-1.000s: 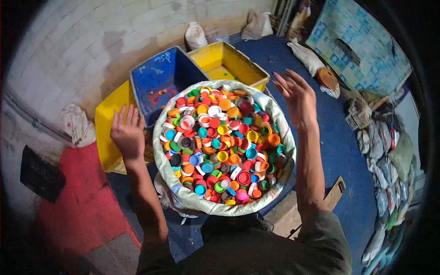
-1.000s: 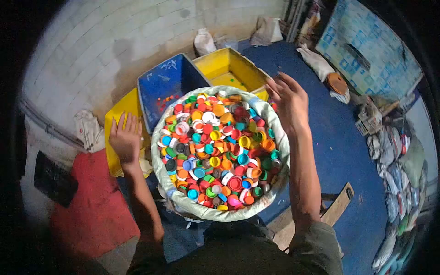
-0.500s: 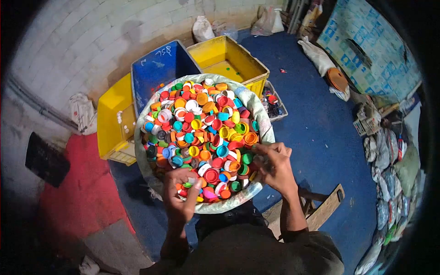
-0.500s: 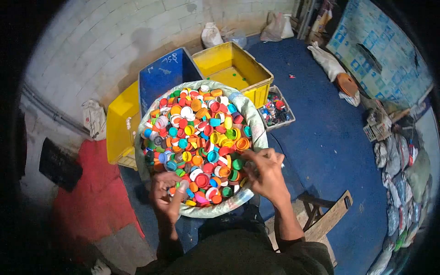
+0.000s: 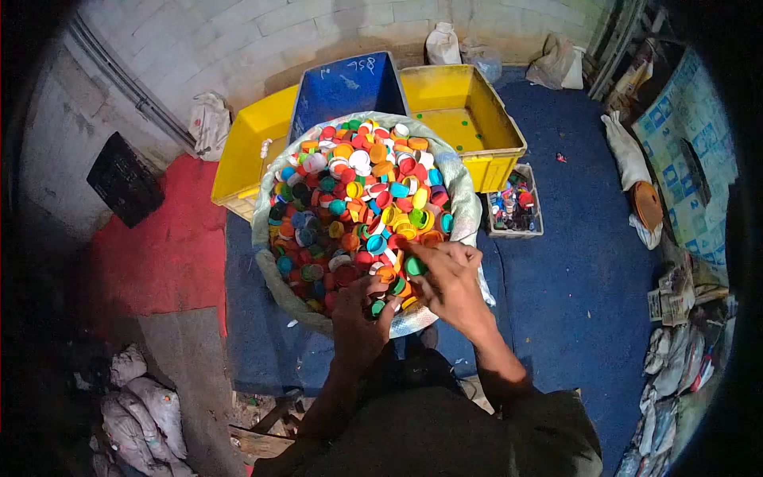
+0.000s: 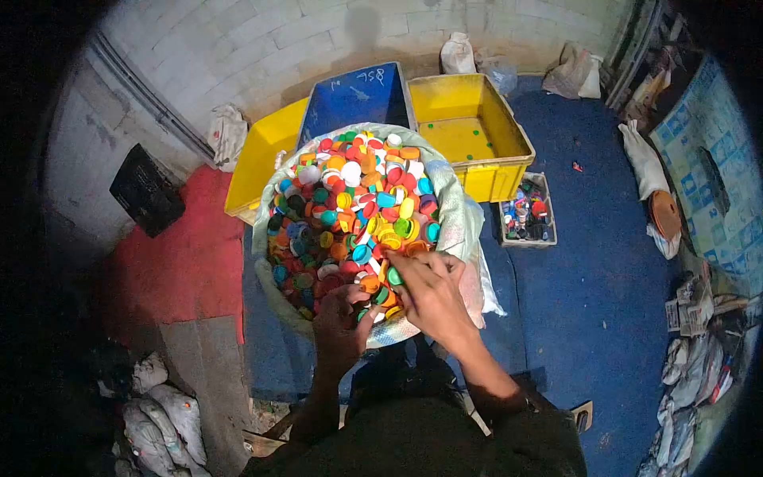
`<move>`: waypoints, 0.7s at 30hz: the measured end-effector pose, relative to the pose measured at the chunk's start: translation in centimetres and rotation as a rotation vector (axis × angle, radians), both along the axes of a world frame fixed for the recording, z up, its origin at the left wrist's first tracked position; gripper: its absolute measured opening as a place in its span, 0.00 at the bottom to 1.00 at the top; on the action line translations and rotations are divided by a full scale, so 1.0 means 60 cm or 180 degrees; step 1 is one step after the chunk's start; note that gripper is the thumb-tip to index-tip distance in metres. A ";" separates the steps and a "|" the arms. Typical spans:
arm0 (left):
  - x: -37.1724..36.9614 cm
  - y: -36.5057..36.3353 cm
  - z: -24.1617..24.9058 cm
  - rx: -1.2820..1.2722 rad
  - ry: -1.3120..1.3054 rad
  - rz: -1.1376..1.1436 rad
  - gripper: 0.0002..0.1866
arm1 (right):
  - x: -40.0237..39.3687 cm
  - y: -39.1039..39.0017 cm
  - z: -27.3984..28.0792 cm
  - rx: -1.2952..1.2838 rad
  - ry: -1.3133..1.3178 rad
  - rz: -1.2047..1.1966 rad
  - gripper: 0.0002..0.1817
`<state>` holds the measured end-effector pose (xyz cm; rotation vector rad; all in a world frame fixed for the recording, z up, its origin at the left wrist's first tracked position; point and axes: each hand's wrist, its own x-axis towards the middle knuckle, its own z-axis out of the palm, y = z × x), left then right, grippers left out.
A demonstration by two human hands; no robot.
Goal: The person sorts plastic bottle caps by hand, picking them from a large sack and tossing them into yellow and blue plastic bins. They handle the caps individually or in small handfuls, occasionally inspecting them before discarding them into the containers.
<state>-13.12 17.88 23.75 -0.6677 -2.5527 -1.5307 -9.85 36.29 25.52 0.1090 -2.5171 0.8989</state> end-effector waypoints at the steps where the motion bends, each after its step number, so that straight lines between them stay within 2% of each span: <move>1: -0.002 0.002 -0.007 -0.0003 0.0135 -0.0016 0.20 | 0.002 0.004 -0.001 -0.0181 0.0269 -0.0088 0.32; 2: -0.004 0.006 -0.010 -0.0013 0.0267 -0.0053 0.20 | 0.010 0.012 -0.001 -0.0478 0.0428 -0.0202 0.30; 6: -0.008 0.021 -0.011 -0.0077 0.0604 -0.0067 0.22 | 0.048 0.039 -0.026 -0.4068 0.0849 -0.0402 0.24; 7: -0.009 0.024 -0.010 -0.0128 0.0391 -0.0082 0.21 | 0.061 0.053 -0.029 -0.4843 0.0903 -0.0363 0.22; 9: -0.013 0.025 -0.006 -0.0241 -0.0032 -0.0104 0.19 | 0.082 0.068 -0.038 -0.5422 0.0862 -0.0052 0.19; 10: -0.016 0.027 -0.009 -0.0153 0.0145 -0.0149 0.20 | 0.089 0.066 -0.041 -0.5665 0.0827 -0.0010 0.19; 14: -0.019 0.032 -0.017 -0.0012 0.0004 -0.0183 0.21 | 0.105 0.052 -0.058 -0.6313 0.0625 0.0225 0.18; 18: -0.023 0.032 -0.008 0.0124 -0.0277 -0.0144 0.20 | 0.100 0.027 -0.045 -0.6229 0.0579 0.0196 0.13; 19: -0.023 0.030 -0.006 0.0216 -0.0380 -0.0120 0.19 | 0.099 0.023 -0.044 -0.5977 0.0512 0.0110 0.13; 20: -0.027 0.019 -0.012 0.0484 -0.0437 -0.0230 0.17 | 0.098 0.020 -0.044 -0.5724 0.0436 0.0022 0.12; 21: -0.035 0.008 -0.024 0.1142 -0.0821 -0.0430 0.15 | 0.098 0.015 -0.045 -0.5471 0.0353 -0.0064 0.11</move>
